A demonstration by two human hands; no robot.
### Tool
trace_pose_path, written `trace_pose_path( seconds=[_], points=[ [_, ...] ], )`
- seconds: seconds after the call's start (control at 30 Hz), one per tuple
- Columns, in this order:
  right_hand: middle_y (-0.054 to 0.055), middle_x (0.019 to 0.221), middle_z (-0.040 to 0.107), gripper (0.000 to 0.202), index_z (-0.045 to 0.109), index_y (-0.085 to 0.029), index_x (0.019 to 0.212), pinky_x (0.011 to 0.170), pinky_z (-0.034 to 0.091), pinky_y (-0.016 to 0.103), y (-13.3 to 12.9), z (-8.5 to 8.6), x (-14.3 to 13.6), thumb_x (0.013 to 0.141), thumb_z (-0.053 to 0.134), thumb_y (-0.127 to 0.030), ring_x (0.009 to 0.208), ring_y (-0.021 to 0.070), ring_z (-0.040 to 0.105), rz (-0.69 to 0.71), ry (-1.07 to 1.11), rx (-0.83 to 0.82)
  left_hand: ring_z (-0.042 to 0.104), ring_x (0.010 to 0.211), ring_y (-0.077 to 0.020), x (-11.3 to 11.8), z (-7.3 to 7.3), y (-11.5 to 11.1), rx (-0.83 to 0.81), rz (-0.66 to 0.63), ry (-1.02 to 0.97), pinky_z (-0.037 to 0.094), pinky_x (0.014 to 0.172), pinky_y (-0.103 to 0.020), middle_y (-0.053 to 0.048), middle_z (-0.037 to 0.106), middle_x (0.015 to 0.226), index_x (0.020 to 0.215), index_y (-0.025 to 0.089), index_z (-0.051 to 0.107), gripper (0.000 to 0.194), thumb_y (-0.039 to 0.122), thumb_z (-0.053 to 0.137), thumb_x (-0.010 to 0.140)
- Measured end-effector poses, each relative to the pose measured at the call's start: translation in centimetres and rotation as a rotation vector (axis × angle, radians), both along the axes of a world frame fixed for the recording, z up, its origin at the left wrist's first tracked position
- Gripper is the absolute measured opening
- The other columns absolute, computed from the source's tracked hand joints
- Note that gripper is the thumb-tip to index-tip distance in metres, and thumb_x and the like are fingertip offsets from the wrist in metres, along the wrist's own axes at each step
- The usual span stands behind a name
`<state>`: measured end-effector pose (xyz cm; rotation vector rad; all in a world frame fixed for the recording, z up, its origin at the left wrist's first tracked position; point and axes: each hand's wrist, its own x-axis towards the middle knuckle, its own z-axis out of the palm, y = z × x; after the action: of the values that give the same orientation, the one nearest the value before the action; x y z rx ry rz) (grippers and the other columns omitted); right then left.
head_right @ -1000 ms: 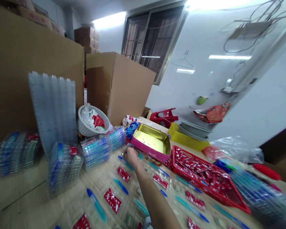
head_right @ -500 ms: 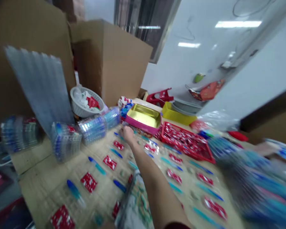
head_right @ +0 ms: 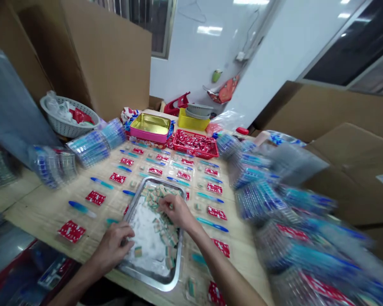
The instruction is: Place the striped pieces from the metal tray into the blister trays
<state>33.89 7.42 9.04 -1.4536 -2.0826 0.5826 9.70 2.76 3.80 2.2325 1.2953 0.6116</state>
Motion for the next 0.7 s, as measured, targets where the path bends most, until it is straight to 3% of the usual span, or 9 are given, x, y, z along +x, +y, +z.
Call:
trace_pose_path(
  seconds=[0.1, 0.2, 0.33, 0.5, 0.7],
  points=[
    [0.004, 0.086, 0.065, 0.019, 0.068, -0.015, 0.09, 0.072, 0.042, 0.025, -3.6, -1.6, 0.6, 0.074, 0.062, -0.006, 0.081, 0.0174, 0.059, 0.015, -0.048, -0.013, 0.059, 0.096, -0.0246, 0.8, -0.5, -1.0, 0.059, -0.033, 0.074, 0.037, 0.088, -0.04, -0.005, 0.066, 0.093, 0.082, 0.018, 0.064, 0.014, 0.012, 0.063, 0.069],
    [0.005, 0.097, 0.061, 0.031, 0.065, -0.019, 0.104, 0.081, 0.038, 0.03, -4.9, -2.5, -0.5, 0.076, 0.062, -0.006, 0.093, 0.0208, 0.054, 0.064, -0.205, 0.05, 0.057, 0.097, -0.0246, 1.6, 0.2, -1.6, 0.029, -0.053, 0.164, 0.035, 0.087, -0.041, -0.006, 0.066, 0.093, 0.083, 0.017, 0.064, 0.01, 0.015, 0.061, 0.073],
    [0.009, 0.1, 0.057, 0.025, 0.063, -0.015, 0.093, 0.082, 0.034, 0.034, -4.9, -2.6, -2.1, 0.075, 0.053, -0.001, 0.096, 0.0233, 0.049, 0.062, -0.419, 0.132, 0.057, 0.094, -0.0228, 2.3, 1.4, -1.8, -0.025, -0.054, 0.242, 0.032, 0.082, -0.039, -0.005, 0.065, 0.087, 0.077, 0.017, 0.064, 0.01, 0.013, 0.054, 0.076],
    [0.004, 0.084, 0.059, 0.02, 0.058, -0.016, 0.073, 0.078, 0.032, 0.032, -5.2, -2.9, -1.8, 0.071, 0.051, 0.003, 0.084, 0.0196, 0.051, 0.003, -0.183, 0.063, 0.056, 0.092, -0.0213, 2.2, 1.5, -1.8, -0.044, -0.07, 0.213, 0.031, 0.081, -0.038, -0.004, 0.065, 0.086, 0.075, 0.017, 0.062, 0.01, 0.011, 0.054, 0.075],
    [-0.003, 0.067, 0.055, 0.015, 0.059, -0.015, 0.076, 0.06, 0.036, 0.021, -5.9, -2.1, 0.9, 0.073, 0.054, -0.001, 0.065, 0.013, 0.053, -0.032, -0.019, -0.077, 0.057, 0.084, -0.02, 2.1, 1.7, -1.4, -0.092, -0.075, 0.157, 0.032, 0.079, -0.036, -0.005, 0.065, 0.08, 0.073, 0.015, 0.062, 0.011, 0.008, 0.053, 0.075]
  ],
)
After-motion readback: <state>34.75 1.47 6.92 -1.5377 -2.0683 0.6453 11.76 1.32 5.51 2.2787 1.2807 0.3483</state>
